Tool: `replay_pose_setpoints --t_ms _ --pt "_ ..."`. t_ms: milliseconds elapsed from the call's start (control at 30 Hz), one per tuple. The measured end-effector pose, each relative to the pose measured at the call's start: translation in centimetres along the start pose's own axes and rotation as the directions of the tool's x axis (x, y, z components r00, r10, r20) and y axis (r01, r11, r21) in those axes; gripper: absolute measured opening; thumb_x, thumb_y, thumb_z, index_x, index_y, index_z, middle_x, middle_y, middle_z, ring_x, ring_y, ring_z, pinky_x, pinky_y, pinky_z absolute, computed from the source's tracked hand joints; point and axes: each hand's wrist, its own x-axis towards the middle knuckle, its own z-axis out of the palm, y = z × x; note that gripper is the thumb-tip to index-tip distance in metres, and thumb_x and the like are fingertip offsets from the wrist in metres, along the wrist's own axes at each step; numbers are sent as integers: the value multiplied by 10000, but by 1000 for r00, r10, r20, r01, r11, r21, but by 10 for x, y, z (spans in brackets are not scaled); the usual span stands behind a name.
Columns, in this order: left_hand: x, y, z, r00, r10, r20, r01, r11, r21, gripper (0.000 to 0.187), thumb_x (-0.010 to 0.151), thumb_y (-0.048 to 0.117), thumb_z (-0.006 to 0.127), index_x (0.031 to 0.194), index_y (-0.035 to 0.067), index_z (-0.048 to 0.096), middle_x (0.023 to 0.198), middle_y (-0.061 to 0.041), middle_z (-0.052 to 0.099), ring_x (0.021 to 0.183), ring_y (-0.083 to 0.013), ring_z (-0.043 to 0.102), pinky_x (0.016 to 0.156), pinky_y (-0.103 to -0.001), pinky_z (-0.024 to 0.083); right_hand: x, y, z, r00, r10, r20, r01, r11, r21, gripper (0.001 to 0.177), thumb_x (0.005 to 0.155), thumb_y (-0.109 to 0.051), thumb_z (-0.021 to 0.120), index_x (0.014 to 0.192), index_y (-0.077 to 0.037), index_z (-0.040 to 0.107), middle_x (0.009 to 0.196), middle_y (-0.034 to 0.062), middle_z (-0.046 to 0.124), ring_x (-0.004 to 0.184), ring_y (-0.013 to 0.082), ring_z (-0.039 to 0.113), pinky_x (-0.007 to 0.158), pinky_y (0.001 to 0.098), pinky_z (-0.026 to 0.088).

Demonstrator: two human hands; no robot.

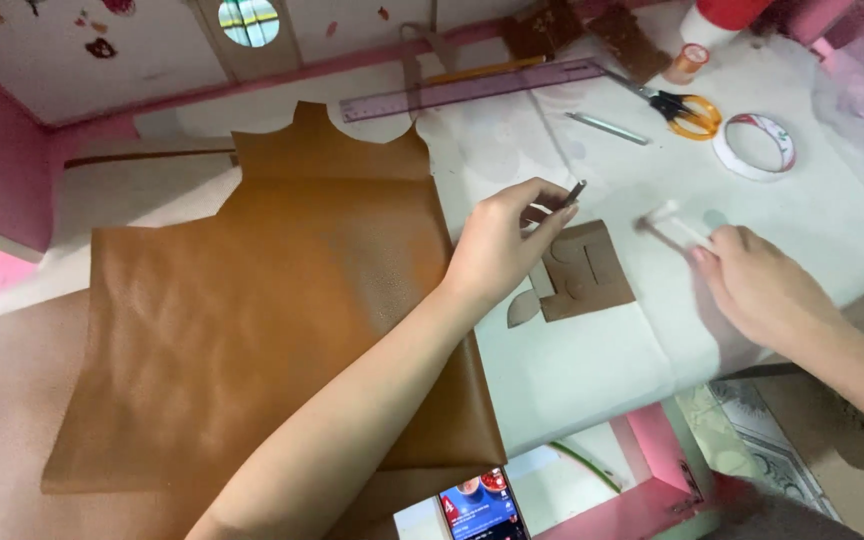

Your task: Using a mallet and a hole punch tool to create holes in a piece of brown leather on a workbench.

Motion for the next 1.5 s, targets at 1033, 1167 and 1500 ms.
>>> replay_pose_setpoints --t_ms 1033,1167,1500 --pt "-5 23 5 997 -64 37 60 994 94 193 977 273 644 1060 115 718 1111 -6 764 971 -179 726 838 -307 566 -3 -5 18 901 307 -307 -159 891 424 380 1130 -438 398 1000 -96 497 769 175 712 762 466 660 659 511 444" --pt "-5 25 4 996 -74 49 68 992 110 214 984 310 628 1083 139 707 1112 7 760 994 -176 732 832 -320 552 -4 -6 15 903 313 -296 -160 881 445 399 1131 -436 412 966 -82 496 710 161 674 710 449 633 636 489 421" --pt "-2 25 2 991 -132 30 128 986 111 204 979 317 625 1066 150 702 1106 38 762 950 -161 726 797 -311 529 -12 4 21 860 357 -366 -60 782 621 467 1139 -377 496 817 -43 438 626 134 498 661 386 515 649 461 357"
